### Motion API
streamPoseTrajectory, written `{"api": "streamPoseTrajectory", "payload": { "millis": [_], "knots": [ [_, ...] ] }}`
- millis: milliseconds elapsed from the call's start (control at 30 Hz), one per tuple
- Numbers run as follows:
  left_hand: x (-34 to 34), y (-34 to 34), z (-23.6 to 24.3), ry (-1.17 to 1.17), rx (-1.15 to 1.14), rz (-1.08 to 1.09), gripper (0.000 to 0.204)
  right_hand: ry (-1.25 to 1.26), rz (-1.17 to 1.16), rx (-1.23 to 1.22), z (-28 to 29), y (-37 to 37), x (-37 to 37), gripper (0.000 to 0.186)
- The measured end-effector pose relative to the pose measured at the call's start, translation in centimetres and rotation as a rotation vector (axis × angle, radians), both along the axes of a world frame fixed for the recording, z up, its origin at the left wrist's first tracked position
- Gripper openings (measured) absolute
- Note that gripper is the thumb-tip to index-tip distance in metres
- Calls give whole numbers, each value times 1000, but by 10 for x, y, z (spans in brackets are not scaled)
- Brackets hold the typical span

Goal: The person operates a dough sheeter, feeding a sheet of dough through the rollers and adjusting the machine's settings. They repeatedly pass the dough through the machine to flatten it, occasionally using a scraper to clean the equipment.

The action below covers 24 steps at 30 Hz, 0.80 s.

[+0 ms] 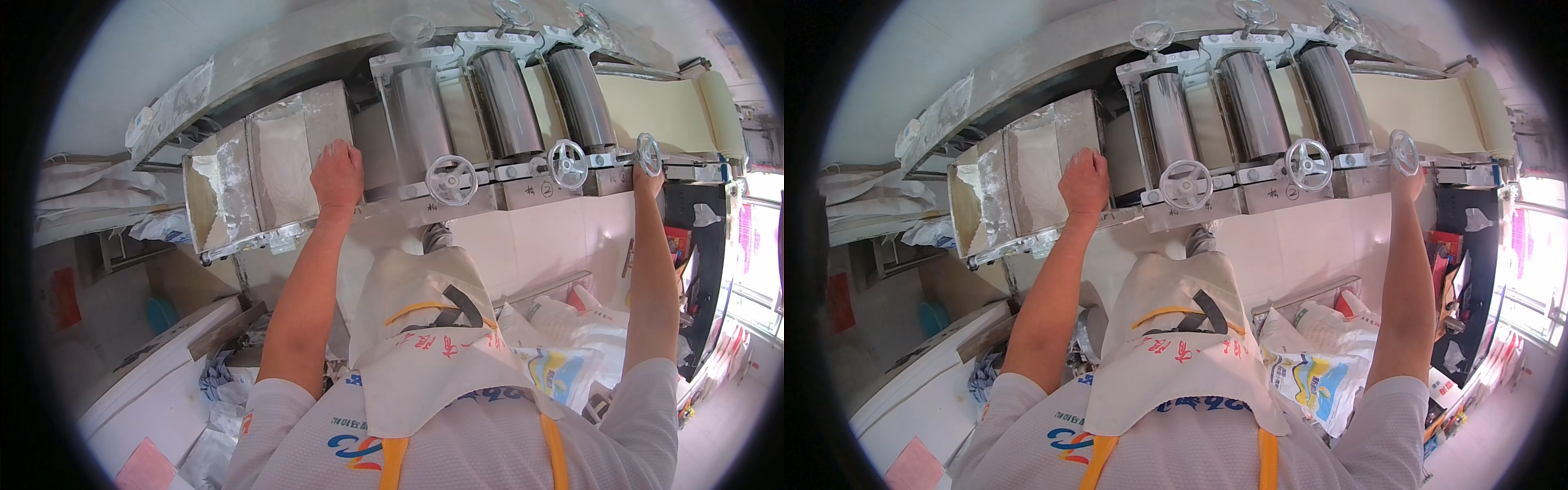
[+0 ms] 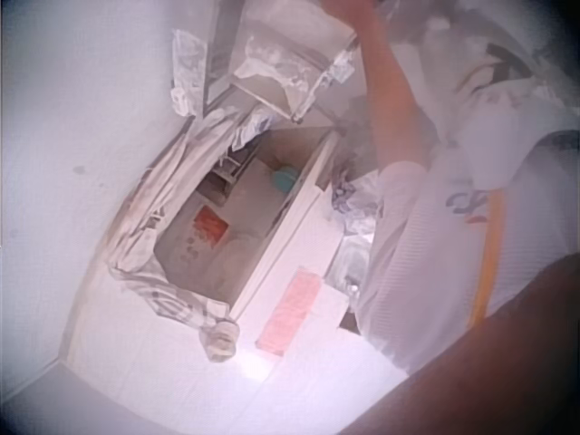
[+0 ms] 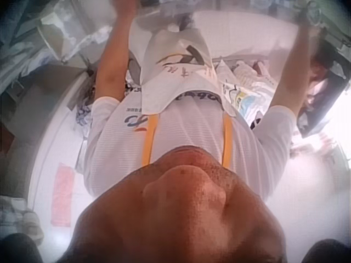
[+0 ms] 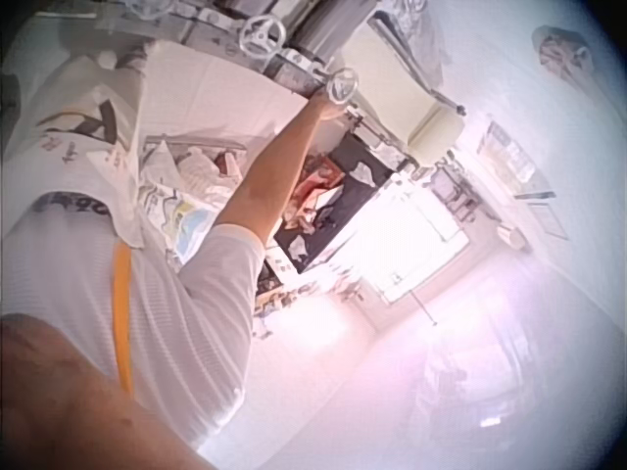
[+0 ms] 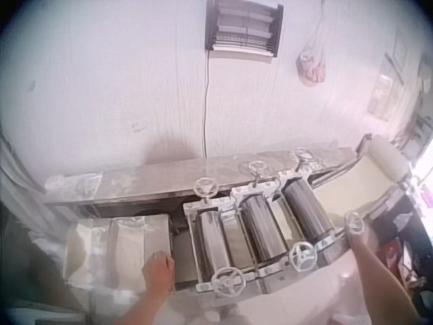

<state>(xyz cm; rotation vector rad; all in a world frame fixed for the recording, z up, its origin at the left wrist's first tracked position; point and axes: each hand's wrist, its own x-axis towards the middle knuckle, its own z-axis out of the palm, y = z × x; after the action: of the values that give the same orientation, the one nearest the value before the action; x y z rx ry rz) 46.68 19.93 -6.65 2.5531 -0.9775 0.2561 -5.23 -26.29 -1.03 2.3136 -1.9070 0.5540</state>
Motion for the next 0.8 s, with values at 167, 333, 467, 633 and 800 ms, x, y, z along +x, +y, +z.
{"api": "streamPoseTrajectory", "payload": {
  "millis": [167,333,467,633,800],
  "knots": [
    [0,0,-1,-7,-3,0,21,-19,-17,-5,1,1,1,35],
    [0,2,0,-4,-4,2,21,-21,0,-2,6,10,11,35],
    [0,1,0,-14,-9,-4,22,11,13,-12,8,10,9,35],
    [-1,0,0,-12,-5,-1,22,-29,2,0,8,11,10,35],
    [0,1,0,-19,-18,-4,22,-69,-14,-6,5,10,8,36]
  ]
}}
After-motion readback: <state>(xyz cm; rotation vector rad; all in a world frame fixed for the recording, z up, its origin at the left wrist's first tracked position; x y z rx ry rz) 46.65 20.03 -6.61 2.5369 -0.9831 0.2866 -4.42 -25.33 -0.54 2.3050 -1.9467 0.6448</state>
